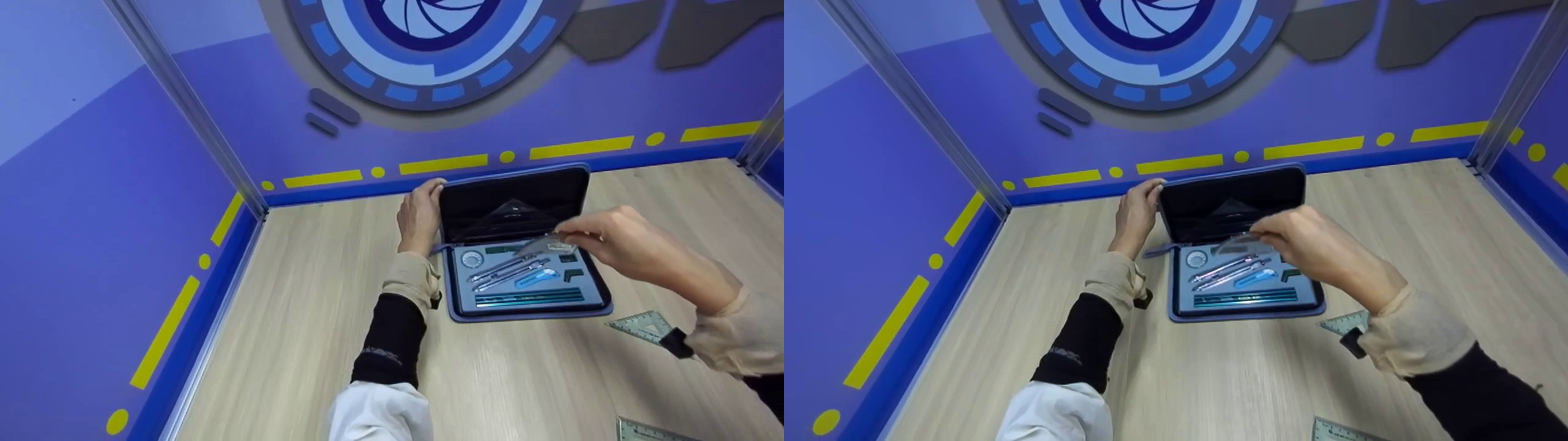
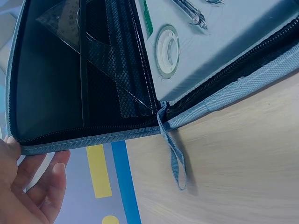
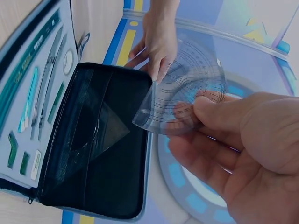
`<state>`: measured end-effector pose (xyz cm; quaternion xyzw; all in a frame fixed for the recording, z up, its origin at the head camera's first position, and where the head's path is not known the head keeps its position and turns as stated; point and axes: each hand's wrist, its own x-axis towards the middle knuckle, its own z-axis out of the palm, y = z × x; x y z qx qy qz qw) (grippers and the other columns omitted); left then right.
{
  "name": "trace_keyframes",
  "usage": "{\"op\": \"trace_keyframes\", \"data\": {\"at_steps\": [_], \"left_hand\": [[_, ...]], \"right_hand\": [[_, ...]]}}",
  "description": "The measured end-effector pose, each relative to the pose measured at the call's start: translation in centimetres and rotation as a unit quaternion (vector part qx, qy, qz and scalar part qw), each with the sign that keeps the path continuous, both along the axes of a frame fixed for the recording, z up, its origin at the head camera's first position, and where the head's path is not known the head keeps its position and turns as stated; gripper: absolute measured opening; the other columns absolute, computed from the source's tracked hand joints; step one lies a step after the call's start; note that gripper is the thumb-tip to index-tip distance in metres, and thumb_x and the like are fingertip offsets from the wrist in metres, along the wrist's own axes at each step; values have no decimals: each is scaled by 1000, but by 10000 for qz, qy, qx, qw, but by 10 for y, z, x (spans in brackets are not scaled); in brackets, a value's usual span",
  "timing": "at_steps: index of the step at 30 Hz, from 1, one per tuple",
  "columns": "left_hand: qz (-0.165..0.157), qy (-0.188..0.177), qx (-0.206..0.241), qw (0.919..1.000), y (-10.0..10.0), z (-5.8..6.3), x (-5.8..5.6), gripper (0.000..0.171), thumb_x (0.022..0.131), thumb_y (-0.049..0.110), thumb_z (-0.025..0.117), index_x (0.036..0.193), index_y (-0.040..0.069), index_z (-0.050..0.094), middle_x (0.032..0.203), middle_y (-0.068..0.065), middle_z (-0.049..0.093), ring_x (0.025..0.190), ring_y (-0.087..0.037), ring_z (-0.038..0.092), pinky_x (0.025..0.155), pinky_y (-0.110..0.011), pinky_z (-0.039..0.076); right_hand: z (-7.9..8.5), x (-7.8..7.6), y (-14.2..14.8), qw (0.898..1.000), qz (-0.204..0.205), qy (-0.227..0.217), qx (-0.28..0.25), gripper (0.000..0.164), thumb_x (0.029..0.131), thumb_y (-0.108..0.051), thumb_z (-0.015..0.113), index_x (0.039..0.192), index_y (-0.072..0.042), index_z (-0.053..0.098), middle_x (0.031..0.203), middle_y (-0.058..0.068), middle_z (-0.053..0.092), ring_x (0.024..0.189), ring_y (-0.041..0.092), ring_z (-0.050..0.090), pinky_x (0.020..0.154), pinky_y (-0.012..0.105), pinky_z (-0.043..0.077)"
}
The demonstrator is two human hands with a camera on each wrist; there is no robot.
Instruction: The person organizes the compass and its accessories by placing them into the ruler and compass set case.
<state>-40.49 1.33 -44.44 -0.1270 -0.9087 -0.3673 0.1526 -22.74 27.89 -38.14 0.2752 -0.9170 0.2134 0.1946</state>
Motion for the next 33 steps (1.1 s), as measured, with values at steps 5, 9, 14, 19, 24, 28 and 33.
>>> {"op": "trace_keyframes", "data": {"at_steps": [5,9,14,19,24,28,33], "left_hand": [[7,-41,-60,10000,1,2,0,28,108,34,51,125,31,73,113,3,77,91,-21,72,75,-39,57],[-15,-26,35,10000,1,2,0,28,108,33,51,124,29,74,116,5,76,93,-20,72,75,-40,57],[31,-27,7,10000,0,1,-1,28,108,34,51,124,31,74,118,6,76,95,-20,73,74,-40,57],[35,-13,-10,10000,-1,1,0,28,107,34,51,124,31,74,118,6,76,93,-20,72,73,-39,56],[-12,-17,10,10000,-1,1,0,28,108,34,51,124,30,73,114,5,77,89,-18,71,74,-37,56],[-7,1,-1,10000,0,1,0,28,108,35,51,124,31,73,114,6,77,90,-18,71,74,-36,55],[41,38,-145,9999,-1,0,1,28,108,34,50,125,32,73,109,4,77,85,-18,70,69,-36,55]], "right_hand": [[1,-20,0,9992,-117,325,-194,22,87,9,73,103,-4,78,83,6,77,54,-3,42,46,17,34],[3,-33,0,9987,-215,421,-210,22,89,8,72,106,-4,77,83,9,76,52,-1,47,45,16,38],[5,-51,1,9966,-293,749,-155,22,88,9,72,105,-4,76,87,12,76,63,15,61,54,30,48],[2,-68,5,9944,-459,933,-184,20,90,9,70,105,-2,76,93,16,77,78,33,70,65,49,54],[-4,-83,12,9921,-839,920,-137,16,92,6,68,105,-2,76,94,16,78,82,37,72,69,55,55],[-11,-91,18,9904,-1159,743,-93,15,93,4,68,104,-2,76,93,16,78,80,37,71,68,55,54],[-25,-99,28,9900,-1316,513,-40,15,94,4,67,105,-2,76,94,18,77,78,37,70,66,54,54]]}}
